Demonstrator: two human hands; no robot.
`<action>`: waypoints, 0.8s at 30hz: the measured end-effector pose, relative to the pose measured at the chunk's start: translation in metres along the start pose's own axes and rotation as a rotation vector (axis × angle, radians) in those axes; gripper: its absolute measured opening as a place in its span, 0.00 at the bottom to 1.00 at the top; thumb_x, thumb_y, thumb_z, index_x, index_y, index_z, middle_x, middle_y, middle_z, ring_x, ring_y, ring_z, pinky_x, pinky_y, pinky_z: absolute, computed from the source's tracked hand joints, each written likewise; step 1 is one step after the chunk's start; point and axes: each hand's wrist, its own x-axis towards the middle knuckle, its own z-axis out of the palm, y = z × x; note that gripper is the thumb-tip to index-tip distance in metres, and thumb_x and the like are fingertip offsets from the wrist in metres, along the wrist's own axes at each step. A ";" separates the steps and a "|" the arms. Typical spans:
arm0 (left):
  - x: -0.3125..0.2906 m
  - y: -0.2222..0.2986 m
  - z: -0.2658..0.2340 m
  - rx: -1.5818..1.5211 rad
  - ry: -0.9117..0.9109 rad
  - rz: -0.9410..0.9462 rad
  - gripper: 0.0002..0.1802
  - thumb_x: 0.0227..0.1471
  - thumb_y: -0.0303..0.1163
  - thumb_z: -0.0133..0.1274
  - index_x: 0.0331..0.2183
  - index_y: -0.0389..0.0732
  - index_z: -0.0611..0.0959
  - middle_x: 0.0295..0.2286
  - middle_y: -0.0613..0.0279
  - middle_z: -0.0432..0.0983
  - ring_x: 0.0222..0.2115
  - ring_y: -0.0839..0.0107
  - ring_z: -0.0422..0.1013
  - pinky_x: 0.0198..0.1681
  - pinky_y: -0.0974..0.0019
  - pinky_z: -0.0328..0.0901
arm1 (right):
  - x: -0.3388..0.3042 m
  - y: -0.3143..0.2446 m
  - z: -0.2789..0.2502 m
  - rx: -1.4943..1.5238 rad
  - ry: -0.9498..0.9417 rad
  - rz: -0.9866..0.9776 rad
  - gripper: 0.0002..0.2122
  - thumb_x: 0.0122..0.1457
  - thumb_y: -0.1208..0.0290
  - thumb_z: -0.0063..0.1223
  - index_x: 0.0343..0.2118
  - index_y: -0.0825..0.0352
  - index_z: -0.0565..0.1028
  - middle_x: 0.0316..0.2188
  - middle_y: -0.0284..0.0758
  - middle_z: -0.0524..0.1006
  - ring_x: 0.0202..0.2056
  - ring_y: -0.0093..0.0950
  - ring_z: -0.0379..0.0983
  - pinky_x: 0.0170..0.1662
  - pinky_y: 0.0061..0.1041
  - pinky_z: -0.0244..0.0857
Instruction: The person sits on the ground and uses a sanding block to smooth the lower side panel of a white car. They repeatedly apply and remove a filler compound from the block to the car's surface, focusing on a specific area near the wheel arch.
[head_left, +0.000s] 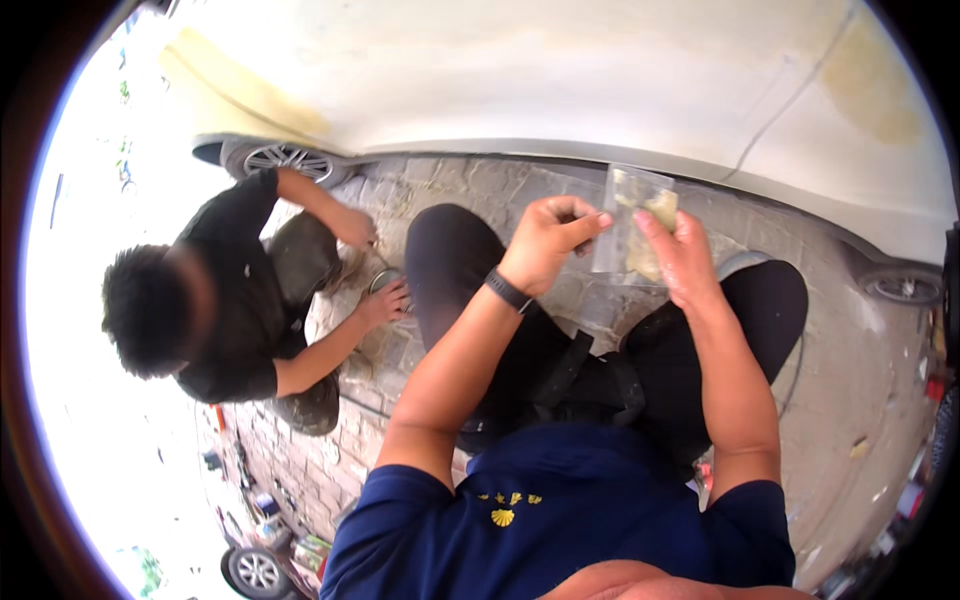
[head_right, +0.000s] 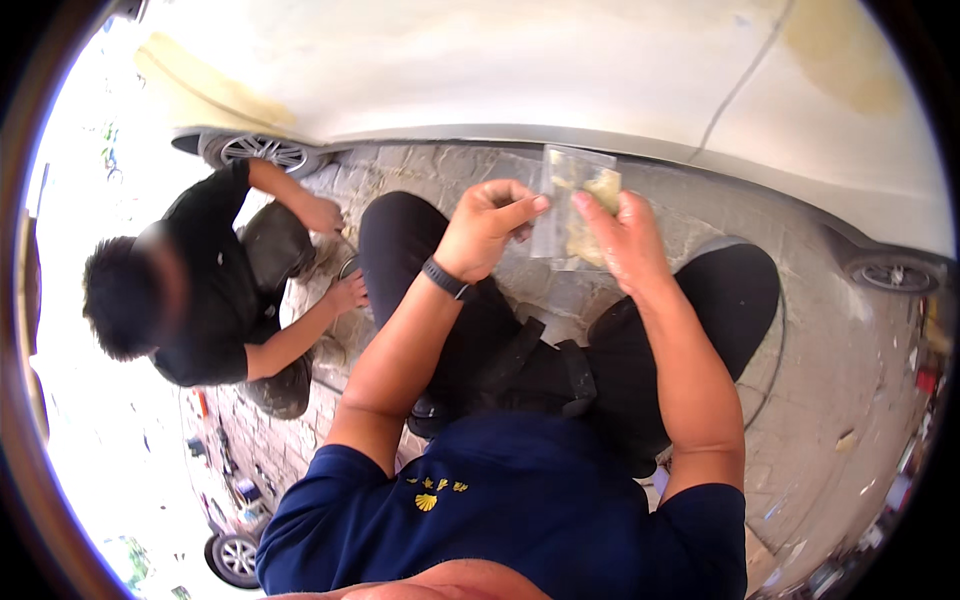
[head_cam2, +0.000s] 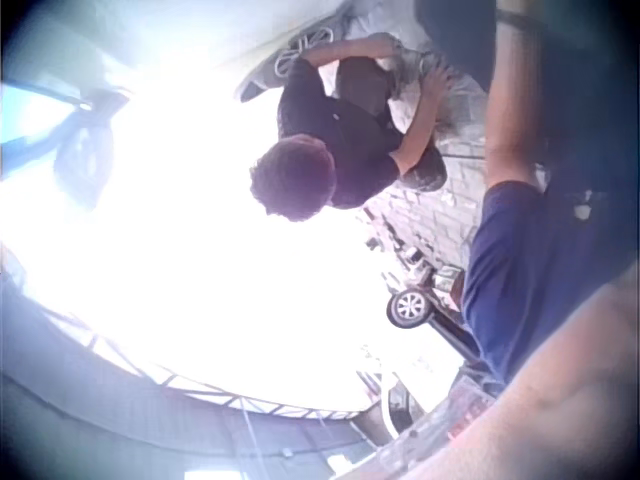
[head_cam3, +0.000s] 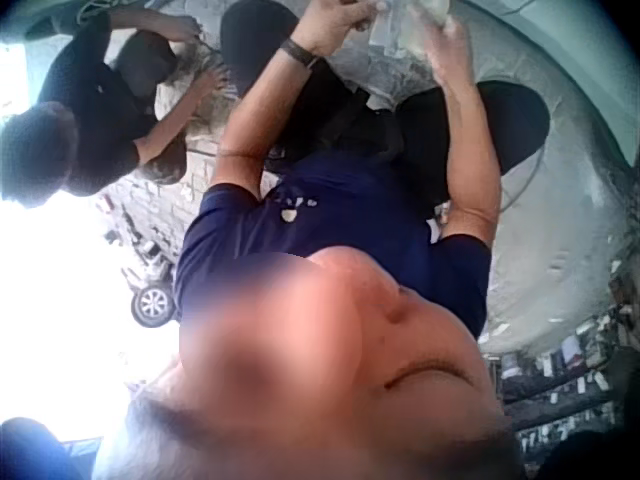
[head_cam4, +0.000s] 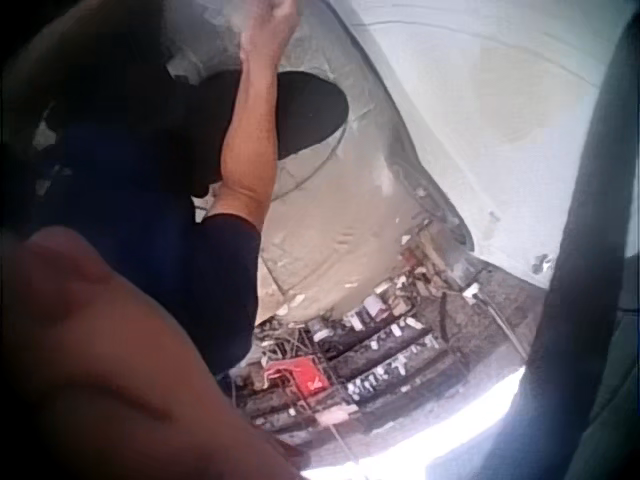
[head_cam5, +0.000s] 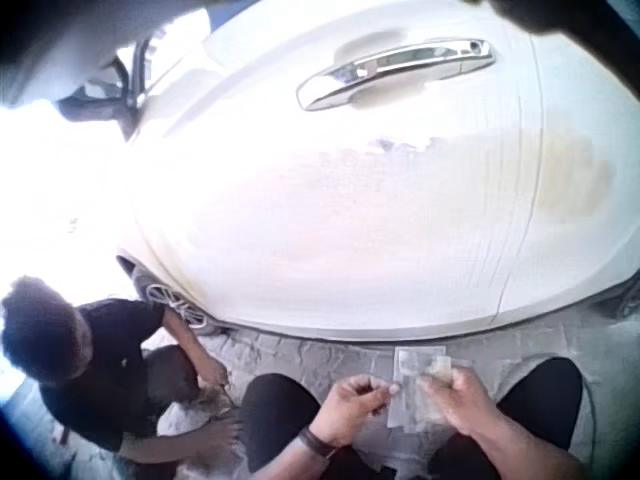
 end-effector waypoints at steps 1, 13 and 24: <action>0.003 -0.001 -0.004 -0.072 0.009 -0.022 0.09 0.58 0.30 0.67 0.28 0.40 0.83 0.23 0.69 0.76 0.23 0.79 0.67 0.28 0.73 0.61 | 0.000 0.000 -0.001 -0.028 -0.041 0.013 0.11 0.69 0.65 0.59 0.41 0.71 0.80 0.30 0.25 0.78 0.30 0.12 0.69 0.32 0.22 0.67; 0.020 -0.023 -0.010 -0.322 0.127 0.069 0.12 0.60 0.37 0.65 0.29 0.42 0.83 0.24 0.71 0.77 0.25 0.81 0.69 0.31 0.73 0.64 | 0.012 0.010 0.006 -0.086 0.048 0.039 0.14 0.69 0.65 0.59 0.47 0.72 0.79 0.38 0.28 0.80 0.36 0.15 0.72 0.41 0.20 0.67; 0.018 -0.039 -0.008 -0.203 0.098 0.051 0.09 0.58 0.33 0.67 0.31 0.39 0.85 0.25 0.71 0.78 0.26 0.82 0.70 0.30 0.73 0.65 | 0.017 0.013 0.015 -0.136 0.163 0.027 0.12 0.69 0.65 0.59 0.44 0.71 0.79 0.35 0.26 0.79 0.34 0.14 0.69 0.37 0.18 0.65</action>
